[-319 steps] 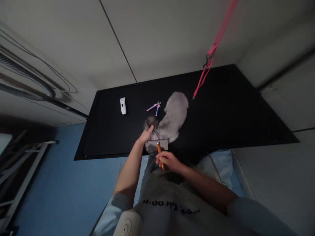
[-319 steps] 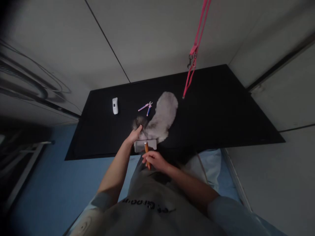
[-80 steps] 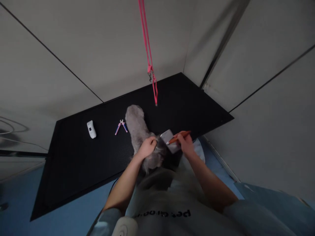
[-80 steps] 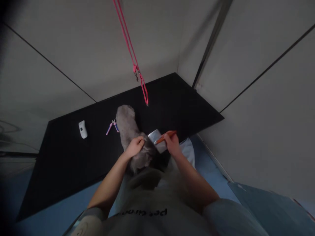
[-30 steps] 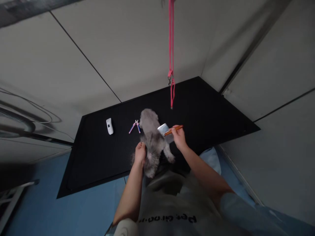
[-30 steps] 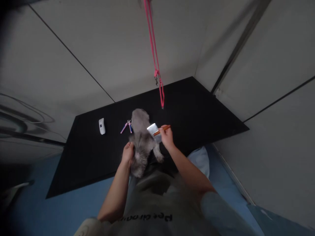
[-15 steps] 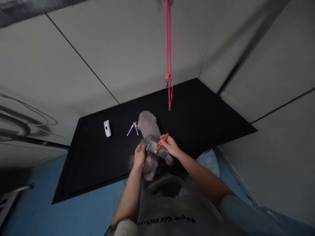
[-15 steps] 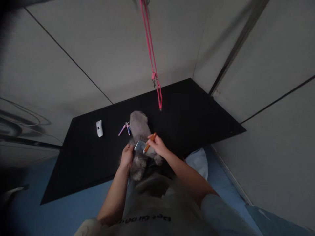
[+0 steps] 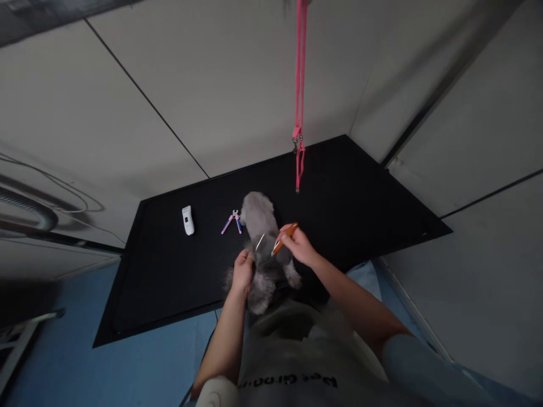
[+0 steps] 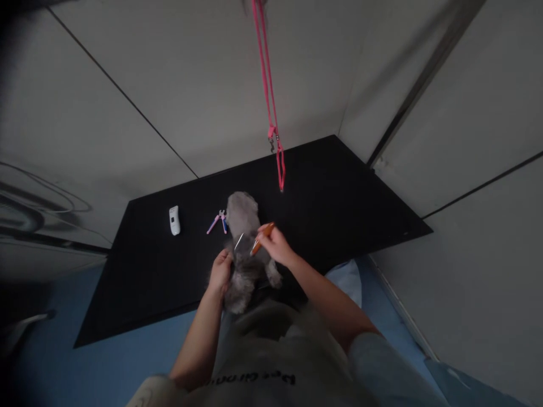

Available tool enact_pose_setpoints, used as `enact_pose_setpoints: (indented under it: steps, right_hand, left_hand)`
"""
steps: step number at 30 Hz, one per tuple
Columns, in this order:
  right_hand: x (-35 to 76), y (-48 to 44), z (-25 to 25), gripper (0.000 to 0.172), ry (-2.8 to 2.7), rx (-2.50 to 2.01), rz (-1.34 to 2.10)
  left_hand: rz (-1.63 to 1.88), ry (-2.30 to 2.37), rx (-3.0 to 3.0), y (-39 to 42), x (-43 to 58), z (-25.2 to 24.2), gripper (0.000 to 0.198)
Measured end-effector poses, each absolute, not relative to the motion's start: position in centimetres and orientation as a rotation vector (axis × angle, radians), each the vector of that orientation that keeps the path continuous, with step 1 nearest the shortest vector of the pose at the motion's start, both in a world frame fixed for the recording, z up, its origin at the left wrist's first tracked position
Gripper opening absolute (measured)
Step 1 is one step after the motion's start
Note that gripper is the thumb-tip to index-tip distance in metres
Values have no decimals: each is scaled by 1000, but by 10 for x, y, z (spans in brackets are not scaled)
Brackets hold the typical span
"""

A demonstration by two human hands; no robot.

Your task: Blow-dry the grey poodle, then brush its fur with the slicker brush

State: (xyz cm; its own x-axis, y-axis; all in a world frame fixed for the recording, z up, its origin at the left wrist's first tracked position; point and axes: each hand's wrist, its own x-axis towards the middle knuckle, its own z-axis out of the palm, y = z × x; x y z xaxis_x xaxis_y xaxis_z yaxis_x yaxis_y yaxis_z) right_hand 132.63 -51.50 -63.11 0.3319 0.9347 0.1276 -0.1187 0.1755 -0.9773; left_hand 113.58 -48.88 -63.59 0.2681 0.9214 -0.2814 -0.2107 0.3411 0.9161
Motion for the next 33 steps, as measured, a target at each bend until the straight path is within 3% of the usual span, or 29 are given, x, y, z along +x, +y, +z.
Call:
enact_pose_setpoints:
  steps: [2, 6, 10, 12, 15, 20, 25, 28, 30, 33]
  right_hand:
    - [1327, -512, -628, 29, -942, -1136, 1028]
    - [1328, -507, -622, 29, -738, -1197, 771]
    - [1322, -508, -623, 27, -895, -1131, 1025]
    - [1321, -508, -625, 26, -758, -1172, 986]
    - [1319, -512, -628, 26, -576, -1226, 761]
    - [1310, -524, -633, 29, -655, -1181, 983]
    - [1320, -533, -632, 30, -476, -1200, 769]
    - [1309, -552, -636, 32, -548, -1167, 951]
    - [1301, -564, -640, 31, -552, -1141, 1102]
    - [1299, -569, -647, 30, -419, -1126, 962]
  left_hand:
    - [904, 993, 884, -489, 1135, -635, 25]
    - [881, 973, 861, -488, 1136, -632, 32]
    - [879, 1011, 807, -486, 1136, -635, 26]
    - [903, 1037, 784, -485, 1134, -637, 28]
    - [871, 1022, 760, -484, 1130, -640, 43]
    - [824, 954, 798, -484, 1127, -640, 72]
    - [972, 1032, 975, -485, 1120, -649, 47]
    - [915, 1163, 1172, -486, 1107, -661, 33]
    - [753, 1174, 1205, -486, 1097, -667, 34]
    - [515, 1101, 1030, -486, 1086, -668, 41]
